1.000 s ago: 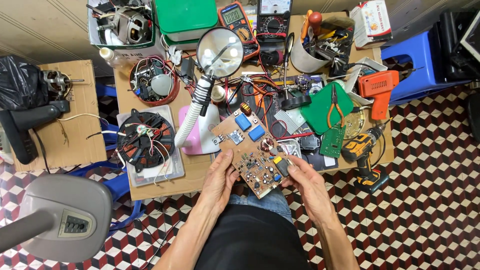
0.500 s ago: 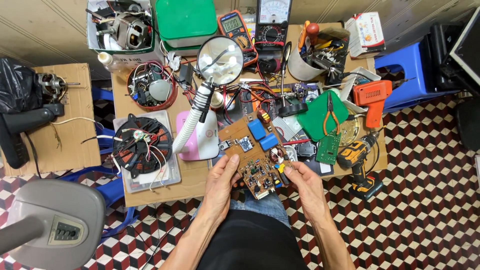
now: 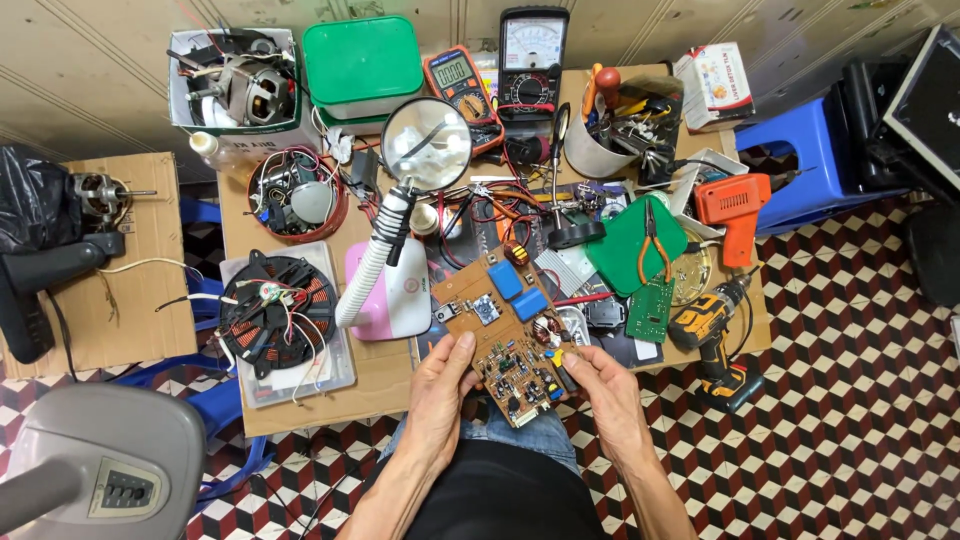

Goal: The person uses a heat gun to apply heat to a green circuit board while holding it with their left hand. They flip the board over to inspect the other side, then retrieve a soldering iron from a blue cabinet. The person then uses the soldering iron and heat gun together on the circuit board.

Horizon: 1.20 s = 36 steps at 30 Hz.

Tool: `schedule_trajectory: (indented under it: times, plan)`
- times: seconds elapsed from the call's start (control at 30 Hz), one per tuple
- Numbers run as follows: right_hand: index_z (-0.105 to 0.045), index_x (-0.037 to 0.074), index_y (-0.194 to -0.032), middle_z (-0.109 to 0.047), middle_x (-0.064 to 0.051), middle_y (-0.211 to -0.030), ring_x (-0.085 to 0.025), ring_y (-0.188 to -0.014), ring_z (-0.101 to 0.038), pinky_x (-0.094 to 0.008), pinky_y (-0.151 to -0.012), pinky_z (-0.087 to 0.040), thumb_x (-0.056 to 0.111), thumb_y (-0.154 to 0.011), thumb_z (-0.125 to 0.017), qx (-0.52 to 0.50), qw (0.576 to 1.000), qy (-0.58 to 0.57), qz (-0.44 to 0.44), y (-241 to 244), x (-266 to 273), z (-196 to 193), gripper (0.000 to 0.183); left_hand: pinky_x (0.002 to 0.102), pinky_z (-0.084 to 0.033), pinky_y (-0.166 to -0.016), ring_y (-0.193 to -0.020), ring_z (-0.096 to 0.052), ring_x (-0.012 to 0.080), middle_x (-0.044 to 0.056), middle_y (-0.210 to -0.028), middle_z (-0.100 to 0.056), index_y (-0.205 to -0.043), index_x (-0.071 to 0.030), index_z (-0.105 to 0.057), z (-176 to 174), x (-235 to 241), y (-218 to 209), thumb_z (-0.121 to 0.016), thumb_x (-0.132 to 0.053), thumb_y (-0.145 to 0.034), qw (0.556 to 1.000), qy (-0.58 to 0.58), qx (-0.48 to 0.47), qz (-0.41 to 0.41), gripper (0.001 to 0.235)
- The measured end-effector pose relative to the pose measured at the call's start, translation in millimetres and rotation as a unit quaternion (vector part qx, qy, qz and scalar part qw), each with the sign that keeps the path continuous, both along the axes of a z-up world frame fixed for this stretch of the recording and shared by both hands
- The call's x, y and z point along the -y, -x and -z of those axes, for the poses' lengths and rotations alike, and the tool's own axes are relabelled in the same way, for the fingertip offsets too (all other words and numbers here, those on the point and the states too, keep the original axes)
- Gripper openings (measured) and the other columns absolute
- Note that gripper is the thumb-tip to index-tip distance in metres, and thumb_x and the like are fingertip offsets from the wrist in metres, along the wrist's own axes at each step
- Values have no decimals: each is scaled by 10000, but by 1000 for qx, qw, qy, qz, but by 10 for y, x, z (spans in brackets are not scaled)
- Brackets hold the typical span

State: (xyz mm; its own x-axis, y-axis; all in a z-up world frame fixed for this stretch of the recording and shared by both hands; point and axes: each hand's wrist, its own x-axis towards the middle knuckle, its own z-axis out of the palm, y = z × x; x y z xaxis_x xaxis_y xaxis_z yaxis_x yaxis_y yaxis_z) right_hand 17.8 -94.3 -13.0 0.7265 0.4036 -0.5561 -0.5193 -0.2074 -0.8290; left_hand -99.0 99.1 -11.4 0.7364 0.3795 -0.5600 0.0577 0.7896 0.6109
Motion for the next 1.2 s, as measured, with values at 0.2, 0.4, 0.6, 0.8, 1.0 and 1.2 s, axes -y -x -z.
schedule_trajectory:
  times: [0.2, 0.4, 0.6, 0.8, 1.0, 1.2]
  plan:
    - [-711, -55, -1318, -650, -73, -928, -122, -758, -501, -313, -694, -401, 332, -1090, -572, -61, 994, -68, 51, -39, 197, 290, 471, 231, -508, -780, -896, -665, 43, -24, -1056, -763, -1196, -94, -703, -231, -14, -100, -615, -322, -970, 998, 15, -62, -12, 333]
    - [-580, -68, -1348, -694, -166, -1238, -205, -1037, -662, -366, -883, -505, 209, -1006, -504, -77, 984, -140, 78, 1, 57, -120, 447, 255, -490, -812, -970, -647, 68, -34, -1085, -728, -1186, -112, -691, 71, -3, -30, -653, -310, -989, 995, 43, -83, -28, 281]
    - [-575, -82, -1350, -676, -140, -1302, -185, -1096, -643, -351, -922, -493, 165, -975, -522, -53, 987, -127, 86, 35, -14, -232, 452, 285, -548, -865, -1002, -676, 108, -3, -1103, -738, -1174, -110, -693, 140, -29, -32, -678, -301, -960, 995, 77, -38, -43, 286]
    - [-565, -97, -1382, -677, -152, -1270, -175, -1095, -632, -359, -960, -497, 161, -981, -550, -42, 988, -129, 70, 37, -28, -274, 476, 269, -554, -867, -1033, -689, 109, -7, -1128, -744, -1192, -123, -676, 136, -63, 6, -677, -293, -950, 991, 115, -27, -55, 296]
    - [-542, -57, -1424, -690, -121, -1200, -154, -1039, -639, -323, -956, -507, 102, -924, -608, -37, 994, -88, 53, 33, -31, -275, 529, 251, -537, -799, -967, -687, 99, 4, -1089, -739, -1169, -109, -678, 262, -57, 50, -697, -288, -967, 991, 115, -20, -58, 270]
    - [-537, -68, -1455, -690, -140, -1166, -171, -965, -623, -330, -917, -513, 82, -930, -628, -17, 994, -103, 43, 42, 55, -147, 553, 233, -542, -785, -959, -681, 75, -29, -1085, -734, -1156, -138, -665, 181, -63, 40, -700, -289, -948, 990, 128, -29, -59, 259]
